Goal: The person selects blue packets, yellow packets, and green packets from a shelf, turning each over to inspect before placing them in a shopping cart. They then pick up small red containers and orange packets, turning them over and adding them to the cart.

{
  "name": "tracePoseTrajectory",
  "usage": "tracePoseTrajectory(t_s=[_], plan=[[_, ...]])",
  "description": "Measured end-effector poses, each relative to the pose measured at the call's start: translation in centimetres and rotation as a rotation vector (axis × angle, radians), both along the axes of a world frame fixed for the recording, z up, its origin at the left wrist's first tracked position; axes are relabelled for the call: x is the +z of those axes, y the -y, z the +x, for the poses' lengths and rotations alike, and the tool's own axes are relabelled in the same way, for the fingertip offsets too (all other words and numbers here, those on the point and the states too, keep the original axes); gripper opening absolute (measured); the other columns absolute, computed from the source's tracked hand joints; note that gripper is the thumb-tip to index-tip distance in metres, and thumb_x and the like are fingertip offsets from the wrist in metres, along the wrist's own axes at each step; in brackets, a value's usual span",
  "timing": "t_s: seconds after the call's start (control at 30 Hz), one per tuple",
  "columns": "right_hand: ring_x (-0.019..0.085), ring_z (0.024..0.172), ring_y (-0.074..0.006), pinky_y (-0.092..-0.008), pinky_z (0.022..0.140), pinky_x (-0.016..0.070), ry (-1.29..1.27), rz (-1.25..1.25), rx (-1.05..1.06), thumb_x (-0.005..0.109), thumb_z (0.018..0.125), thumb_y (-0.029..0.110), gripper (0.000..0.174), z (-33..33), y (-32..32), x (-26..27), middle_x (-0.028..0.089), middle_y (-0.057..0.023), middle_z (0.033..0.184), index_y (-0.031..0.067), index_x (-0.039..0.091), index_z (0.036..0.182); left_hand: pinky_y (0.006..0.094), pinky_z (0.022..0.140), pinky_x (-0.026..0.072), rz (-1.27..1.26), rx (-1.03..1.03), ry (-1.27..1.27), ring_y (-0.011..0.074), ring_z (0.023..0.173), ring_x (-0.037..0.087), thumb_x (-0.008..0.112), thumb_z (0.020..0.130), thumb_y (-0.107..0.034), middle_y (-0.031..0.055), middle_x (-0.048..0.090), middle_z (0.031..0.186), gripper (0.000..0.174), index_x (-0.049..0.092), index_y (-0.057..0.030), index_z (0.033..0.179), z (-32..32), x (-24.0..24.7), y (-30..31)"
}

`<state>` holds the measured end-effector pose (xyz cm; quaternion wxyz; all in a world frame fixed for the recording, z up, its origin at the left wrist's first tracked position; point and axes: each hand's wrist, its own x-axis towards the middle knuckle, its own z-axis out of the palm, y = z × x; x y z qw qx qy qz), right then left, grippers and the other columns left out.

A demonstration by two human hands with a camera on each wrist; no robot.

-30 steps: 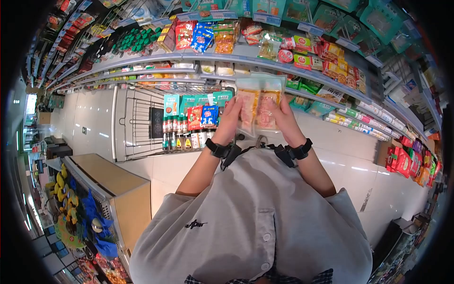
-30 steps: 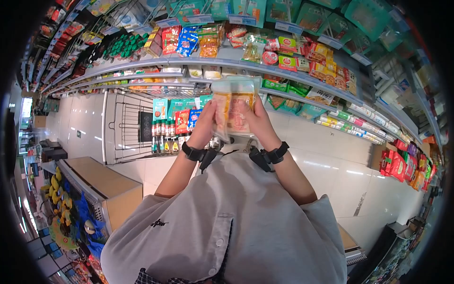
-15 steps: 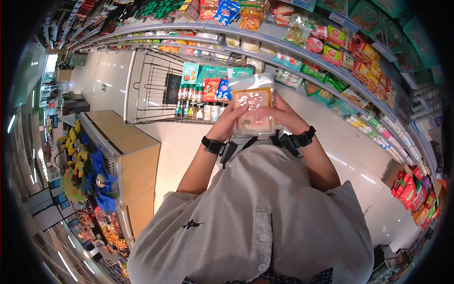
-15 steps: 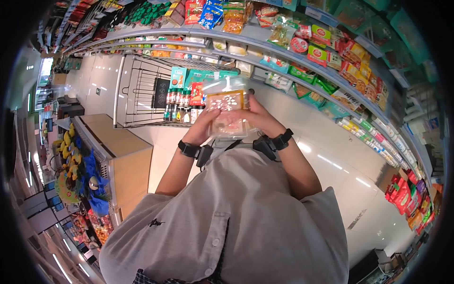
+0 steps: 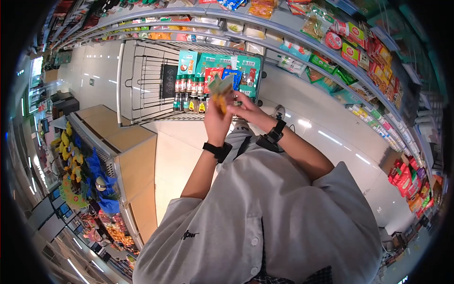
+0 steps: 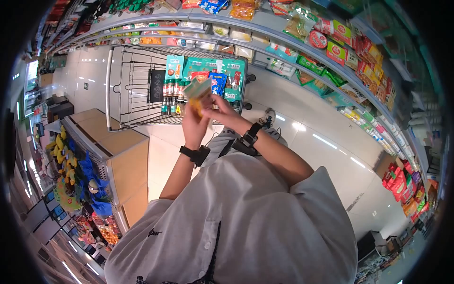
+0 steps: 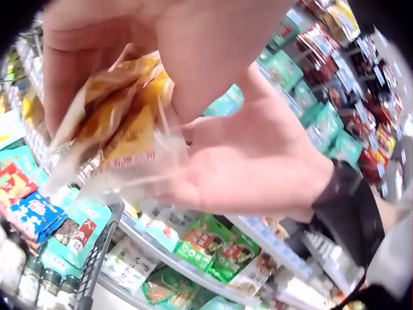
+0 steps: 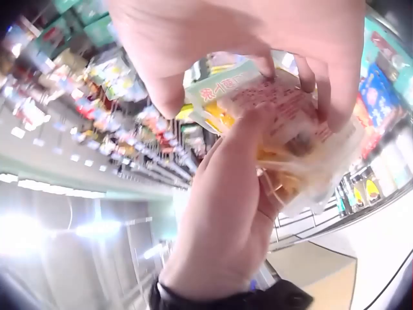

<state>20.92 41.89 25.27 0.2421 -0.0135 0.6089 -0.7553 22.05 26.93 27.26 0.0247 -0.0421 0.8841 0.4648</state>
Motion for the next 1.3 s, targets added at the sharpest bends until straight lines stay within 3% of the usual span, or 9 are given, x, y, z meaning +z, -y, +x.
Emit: tracePoseTrajectory(t_s=[0.17,0.37,0.5,0.63,0.7,0.83,0.9,1.1,1.3], plan=[[0.050,0.114,-0.0175,-0.0309,0.094,0.0429,0.326,-0.102,-0.147,0.071,0.081,0.036,0.071,-2.7,-0.5,-2.7,0.046,-0.0092,0.127,0.0087,0.034,0.135,0.0421,0.070,0.0535,-0.302,-0.305,-0.067,0.0380,0.085,0.064,0.070,0.071,-0.032,0.0294,0.056,0.116,0.082,0.033,0.0059,0.134,-2.8,-2.6,-2.0],[0.059,0.106,-0.0178,-0.0339,0.087,0.0487,0.521,-0.133,-0.330,0.070,0.083,0.030,0.058,-5.0,-0.9,-10.4,0.059,-0.0048,0.116,0.0049,0.043,0.128,0.0422,0.073,0.0529,-0.274,-0.605,0.077,0.0375,0.083,0.064,0.062,0.075,-0.038,0.0292,0.057,0.114,0.071,0.045,0.0060,0.127,-6.9,-6.2,-0.7],[0.063,0.099,-0.0188,-0.0338,0.081,0.0535,0.626,-0.365,-0.402,0.059,0.089,0.020,0.039,-5.6,-1.7,-14.9,0.062,-0.0084,0.112,0.0027,0.051,0.124,0.0446,0.083,0.0479,-0.133,-0.595,0.068,0.0376,0.094,0.060,0.067,0.076,-0.036,0.0211,0.062,0.101,0.062,0.050,0.0007,0.123,-11.7,-9.2,3.0],[0.062,0.100,-0.0182,-0.0317,0.083,0.0525,0.673,-0.347,-0.451,0.060,0.089,0.020,0.041,-6.1,-0.1,-14.5,0.061,-0.0093,0.114,0.0026,0.051,0.124,0.0376,0.091,0.0460,-0.106,-0.499,0.104,0.0305,0.104,0.059,0.069,0.080,-0.036,0.0180,0.057,0.119,0.067,0.043,-0.0009,0.131,-14.5,-16.0,4.9],[0.062,0.100,-0.0178,-0.0310,0.084,0.0519,0.700,-0.356,-0.435,0.061,0.088,0.021,0.041,-6.2,0.5,-15.5,0.061,-0.0094,0.115,0.0027,0.051,0.124,0.0302,0.091,0.0453,0.831,-0.521,0.920,0.0201,0.107,0.058,0.066,0.086,-0.033,0.0121,0.058,0.120,0.060,0.043,-0.0018,0.132,-15.3,-17.6,4.1],[0.060,0.104,-0.0203,-0.0323,0.086,0.0490,0.545,0.115,-0.485,0.070,0.082,0.030,0.057,-8.0,1.7,-15.3,0.061,-0.0090,0.113,0.0024,0.046,0.126,0.0290,0.091,0.0452,0.867,-0.478,0.982,0.0153,0.106,0.057,0.063,0.090,-0.027,0.0064,0.058,0.119,0.049,0.046,-0.0052,0.129,-15.9,-22.1,4.2],[0.060,0.104,-0.0226,-0.0328,0.087,0.0477,0.550,0.604,-0.428,0.070,0.079,0.029,0.061,-7.5,2.3,-19.5,0.061,-0.0120,0.113,-0.0004,0.045,0.126,0.0299,0.092,0.0448,0.746,-0.331,0.910,0.0166,0.105,0.057,0.063,0.089,-0.012,0.0074,0.060,0.115,0.040,0.048,-0.0024,0.125,-15.7,-22.4,3.3],[0.054,0.108,-0.0421,-0.0460,0.092,0.0442,0.407,0.857,-0.430,0.064,0.075,0.026,0.060,-6.8,4.5,-19.5,0.057,-0.0250,0.114,-0.0012,0.042,0.124,0.0328,0.087,0.0478,0.765,-0.307,0.672,0.0177,0.105,0.058,0.065,0.088,-0.014,0.0084,0.058,0.118,0.048,0.042,-0.0031,0.130,-13.7,-31.7,2.2],[0.052,0.110,-0.0402,-0.0437,0.095,0.0415,-0.024,0.963,-0.376,0.061,0.078,0.015,0.055,-5.0,5.9,-20.1,0.056,-0.0216,0.116,-0.0020,0.042,0.126,0.0415,0.089,0.0475,-0.180,-0.642,0.800,0.0391,0.105,0.059,0.061,0.083,-0.042,0.0278,0.060,0.110,0.067,0.041,0.0091,0.121,-16.5,-27.5,0.1]])
